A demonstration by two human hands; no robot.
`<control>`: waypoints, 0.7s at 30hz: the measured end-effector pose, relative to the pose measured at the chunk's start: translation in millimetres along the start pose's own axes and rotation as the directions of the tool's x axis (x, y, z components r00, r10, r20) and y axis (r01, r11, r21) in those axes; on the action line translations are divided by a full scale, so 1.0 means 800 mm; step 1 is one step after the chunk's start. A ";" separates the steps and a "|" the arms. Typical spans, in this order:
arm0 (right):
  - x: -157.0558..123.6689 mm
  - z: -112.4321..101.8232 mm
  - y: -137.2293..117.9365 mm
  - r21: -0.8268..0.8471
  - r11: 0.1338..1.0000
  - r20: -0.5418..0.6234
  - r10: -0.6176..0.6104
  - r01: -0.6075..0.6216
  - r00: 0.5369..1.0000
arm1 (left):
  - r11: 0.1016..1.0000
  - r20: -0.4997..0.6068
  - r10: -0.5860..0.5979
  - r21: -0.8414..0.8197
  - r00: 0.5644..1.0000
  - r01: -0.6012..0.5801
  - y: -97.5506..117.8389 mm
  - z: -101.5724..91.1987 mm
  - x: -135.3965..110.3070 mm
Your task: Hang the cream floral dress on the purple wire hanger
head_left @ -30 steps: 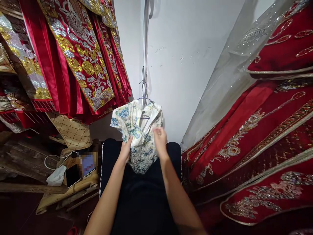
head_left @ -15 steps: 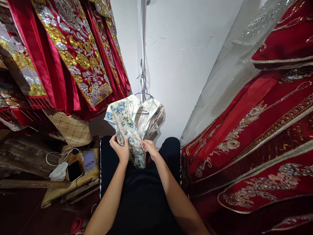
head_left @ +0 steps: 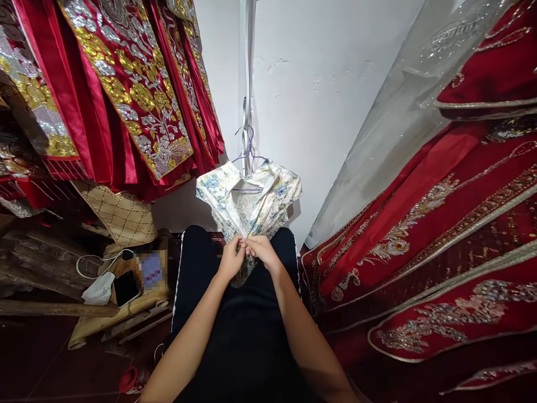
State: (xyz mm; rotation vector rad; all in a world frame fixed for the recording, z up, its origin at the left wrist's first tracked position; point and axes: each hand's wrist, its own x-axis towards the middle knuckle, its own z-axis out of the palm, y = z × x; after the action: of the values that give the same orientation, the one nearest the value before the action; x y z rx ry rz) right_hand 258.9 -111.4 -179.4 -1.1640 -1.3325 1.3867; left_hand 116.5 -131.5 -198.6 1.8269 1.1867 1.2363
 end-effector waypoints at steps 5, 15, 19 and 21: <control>-0.002 -0.007 0.008 0.174 0.975 0.028 0.133 -0.136 0.991 | 0.998 -0.085 -0.053 0.015 0.995 0.055 -0.001 0.008 0.002; 0.010 -0.007 -0.017 0.259 0.960 0.059 0.096 -0.108 0.994 | 0.988 -0.098 0.009 0.156 0.995 0.006 -0.012 0.010 0.001; 0.062 -0.015 -0.109 0.263 0.964 -0.140 0.003 0.034 0.990 | 0.967 -0.061 -0.032 0.250 0.998 0.046 -0.024 0.008 0.004; 0.089 -0.019 -0.167 0.253 0.962 -0.200 -0.057 0.108 0.978 | 0.961 -0.036 -0.035 0.274 0.999 0.044 -0.028 0.007 0.007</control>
State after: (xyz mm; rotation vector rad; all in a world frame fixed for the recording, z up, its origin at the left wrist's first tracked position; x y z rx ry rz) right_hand 257.6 -31.6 -49.7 -1.0223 -1.0162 1.3098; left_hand 115.1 -117.6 -218.1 1.9759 1.4660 1.1254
